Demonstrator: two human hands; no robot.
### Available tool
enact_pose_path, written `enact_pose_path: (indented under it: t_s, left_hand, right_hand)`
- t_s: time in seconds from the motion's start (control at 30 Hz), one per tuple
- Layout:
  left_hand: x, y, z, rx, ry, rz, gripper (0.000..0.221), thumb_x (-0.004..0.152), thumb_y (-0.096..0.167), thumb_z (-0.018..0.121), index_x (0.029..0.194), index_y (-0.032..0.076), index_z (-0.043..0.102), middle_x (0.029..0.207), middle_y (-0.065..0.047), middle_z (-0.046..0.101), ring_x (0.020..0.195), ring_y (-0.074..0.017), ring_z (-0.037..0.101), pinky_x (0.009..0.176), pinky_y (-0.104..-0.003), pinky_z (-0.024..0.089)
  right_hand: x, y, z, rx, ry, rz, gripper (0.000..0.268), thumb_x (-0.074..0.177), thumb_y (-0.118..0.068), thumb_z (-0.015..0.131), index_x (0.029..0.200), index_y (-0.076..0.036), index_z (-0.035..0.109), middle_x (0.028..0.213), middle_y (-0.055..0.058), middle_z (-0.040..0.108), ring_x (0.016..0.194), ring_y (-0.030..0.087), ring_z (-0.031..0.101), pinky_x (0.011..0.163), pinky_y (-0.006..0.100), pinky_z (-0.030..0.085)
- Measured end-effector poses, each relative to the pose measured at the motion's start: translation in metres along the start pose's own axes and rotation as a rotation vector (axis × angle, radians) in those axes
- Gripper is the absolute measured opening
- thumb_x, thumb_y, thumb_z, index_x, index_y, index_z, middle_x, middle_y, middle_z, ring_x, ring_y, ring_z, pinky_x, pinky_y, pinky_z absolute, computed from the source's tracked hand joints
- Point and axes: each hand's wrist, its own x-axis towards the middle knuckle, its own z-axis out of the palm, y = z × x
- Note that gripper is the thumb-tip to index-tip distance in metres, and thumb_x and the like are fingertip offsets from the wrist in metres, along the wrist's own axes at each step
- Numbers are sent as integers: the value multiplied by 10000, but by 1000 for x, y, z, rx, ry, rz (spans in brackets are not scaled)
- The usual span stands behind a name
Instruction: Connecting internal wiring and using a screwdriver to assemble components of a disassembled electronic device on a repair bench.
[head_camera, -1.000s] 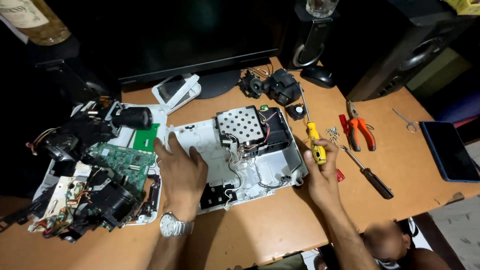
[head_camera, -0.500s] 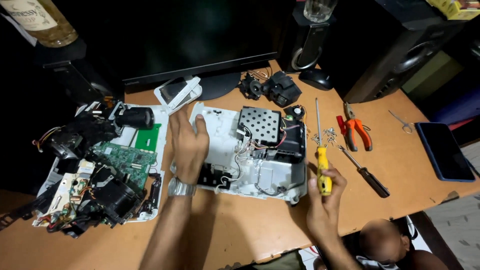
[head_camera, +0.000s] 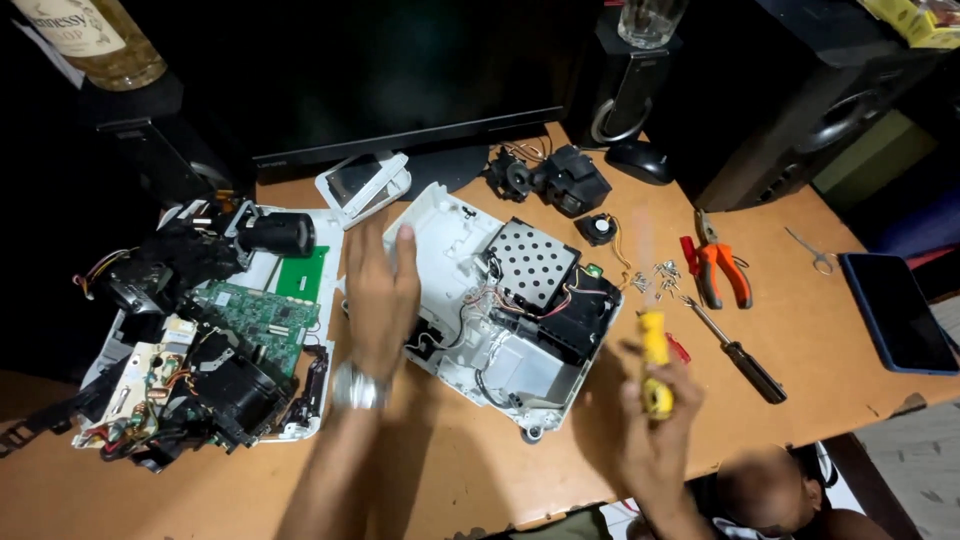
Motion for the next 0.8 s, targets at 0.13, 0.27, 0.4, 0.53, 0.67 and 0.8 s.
enact_pose_path:
  t_s: [0.13, 0.27, 0.4, 0.53, 0.67, 0.8]
  left_hand:
    - [-71, 32, -30, -102, 110, -146, 664, 1040, 494, 336, 1463, -7, 440, 1514, -234, 392, 1468, -377, 358, 1171, -509, 297]
    - [-115, 6, -16, -142, 140, -217, 585, 1018, 367, 491, 1486, 31, 388, 1549, -219, 359, 1491, -362, 307, 1215, -479, 229]
    - [-120, 15, -14, -327, -15, -565, 842, 919, 565, 471, 1583, 92, 263, 1638, -155, 336, 1511, -304, 333, 1217, -438, 250]
    - [-111, 19, -12, -328, -32, -572, 816, 924, 556, 475, 1585, 116, 285, 1660, -136, 331, 1515, -321, 317, 1181, -455, 294]
    - [-93, 15, -13, -420, 9, -513, 829, 896, 579, 475, 1576, 127, 331, 1621, -129, 397, 1475, -273, 411, 1184, -418, 341]
    - [-74, 3, -12, -423, 23, -517, 733, 915, 535, 476, 1535, 152, 399, 1583, -98, 478, 1413, -234, 518, 1129, -387, 406]
  right_hand:
    - [63, -20, 5, 70, -61, -117, 225, 1090, -147, 414, 1287, -144, 305, 1649, 325, 147, 1443, 449, 440, 1186, 555, 406]
    - [77, 20, 4, -69, -52, -35, 265, 1073, -162, 498, 1308, -129, 381, 1432, 209, 356, 1444, 335, 434, 1215, 446, 299]
    - [73, 21, 10, -67, -101, 38, 284, 1074, -205, 483, 1322, -132, 366, 1470, 168, 373, 1470, 288, 356, 1218, 408, 260]
    - [70, 19, 4, -106, -58, 141, 289, 1064, -246, 501, 1314, -171, 375, 1444, 143, 440, 1352, 252, 450, 1108, 386, 338]
    - [54, 17, 4, -137, -48, 37, 286, 1063, -235, 509, 1309, -133, 404, 1371, 131, 394, 1332, 248, 395, 1140, 391, 303]
    - [35, 10, 7, -95, -42, 52, 306, 1055, -245, 496, 1312, -139, 369, 1461, 202, 397, 1485, 336, 346, 1182, 449, 286]
